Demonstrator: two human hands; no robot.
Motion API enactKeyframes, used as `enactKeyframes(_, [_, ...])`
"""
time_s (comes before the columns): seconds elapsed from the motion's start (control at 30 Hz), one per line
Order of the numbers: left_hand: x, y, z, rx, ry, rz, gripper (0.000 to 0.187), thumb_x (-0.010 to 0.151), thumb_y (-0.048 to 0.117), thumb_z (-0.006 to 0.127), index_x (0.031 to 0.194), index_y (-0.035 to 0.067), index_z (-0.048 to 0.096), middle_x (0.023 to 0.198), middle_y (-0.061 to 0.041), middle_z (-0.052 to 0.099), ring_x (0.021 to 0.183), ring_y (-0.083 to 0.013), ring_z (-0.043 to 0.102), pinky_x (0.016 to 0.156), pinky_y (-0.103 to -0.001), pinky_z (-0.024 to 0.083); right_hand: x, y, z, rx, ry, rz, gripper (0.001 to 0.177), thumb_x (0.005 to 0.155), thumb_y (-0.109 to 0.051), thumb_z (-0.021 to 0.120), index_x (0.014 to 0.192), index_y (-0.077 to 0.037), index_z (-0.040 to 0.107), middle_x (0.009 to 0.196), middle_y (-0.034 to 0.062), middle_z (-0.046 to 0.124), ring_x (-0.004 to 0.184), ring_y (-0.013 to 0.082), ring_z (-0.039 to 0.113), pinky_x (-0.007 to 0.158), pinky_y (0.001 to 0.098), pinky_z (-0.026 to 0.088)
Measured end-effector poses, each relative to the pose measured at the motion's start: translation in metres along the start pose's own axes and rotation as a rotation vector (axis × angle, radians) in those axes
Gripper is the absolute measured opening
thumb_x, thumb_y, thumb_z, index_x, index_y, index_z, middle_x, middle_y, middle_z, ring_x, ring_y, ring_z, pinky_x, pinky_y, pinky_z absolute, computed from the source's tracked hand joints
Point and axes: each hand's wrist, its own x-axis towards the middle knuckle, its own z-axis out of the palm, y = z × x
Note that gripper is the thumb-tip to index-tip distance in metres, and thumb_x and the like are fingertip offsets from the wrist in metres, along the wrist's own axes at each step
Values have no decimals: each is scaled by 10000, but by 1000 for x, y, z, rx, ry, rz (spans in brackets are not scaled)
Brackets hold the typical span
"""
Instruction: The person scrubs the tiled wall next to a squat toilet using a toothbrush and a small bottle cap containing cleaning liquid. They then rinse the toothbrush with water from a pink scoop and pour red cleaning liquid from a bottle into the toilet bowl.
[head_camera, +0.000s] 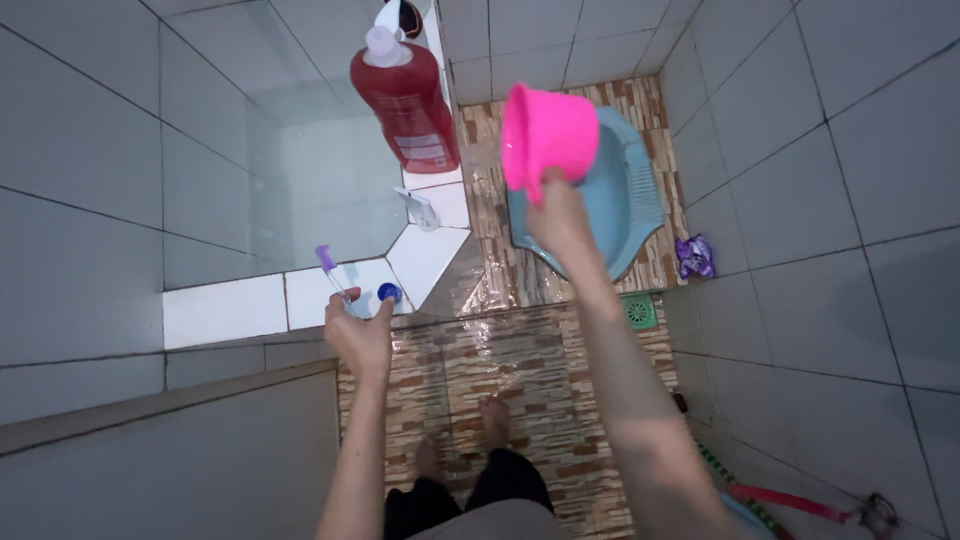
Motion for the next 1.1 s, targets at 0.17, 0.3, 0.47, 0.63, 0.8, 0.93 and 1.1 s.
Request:
enactKeyframes(0.17, [2,-9,-1,-73,18,-52,475,670,132,934,1031,-31,672,1015,-205,714,954,-368,683,868,-456,513,-36,35,-48,560,-22,443,274,949,-131,616,1208,-50,572,763,78,646,600,156,611,479,322,487])
enactKeyframes(0.3, [9,-21,-11,-144,20,-165,472,692,160,932,1049,-19,680,1021,-178,730,925,-317,697,851,-430,525,-99,36,-110,711,-63,606,226,1005,-99,550,1206,-2,583,693,2,593,530,66,505,446,222,376])
enactKeyframes(0.47, [31,-56,-26,-318,31,-380,416,756,164,867,1089,-1,682,1024,-126,745,865,-235,709,769,-383,558,-159,-43,-168,537,-360,541,368,1008,-265,576,1273,-12,606,662,25,537,490,102,450,410,277,337])
enactKeyframes(0.63, [63,-112,-47,-433,77,-365,401,831,195,825,1121,-28,661,927,-114,781,898,-198,739,822,-348,561,-145,-151,-111,425,-573,282,425,946,-311,526,1350,-189,576,690,16,646,482,107,525,402,267,400])
enactKeyframes(0.8, [98,-160,-75,-411,67,-340,379,888,238,813,1124,-26,678,952,-124,784,868,-165,717,819,-318,538,-56,-217,97,335,-615,-99,288,1029,-270,561,1254,-91,575,758,42,615,612,143,581,497,317,479])
enactKeyframes(0.93, [127,-167,-93,-182,-70,-450,402,832,270,797,1143,36,700,875,-81,814,629,-185,627,626,-331,485,37,-224,270,-285,-598,-165,341,967,-207,542,1276,-63,531,1006,195,669,915,356,644,760,494,506])
enactKeyframes(1.1, [156,-173,-116,-328,-108,-367,406,814,262,775,1134,30,684,889,-41,815,615,-104,664,560,-308,504,78,-151,380,-691,-618,-53,422,973,-134,476,1393,-95,478,1176,244,713,1102,421,693,942,539,533])
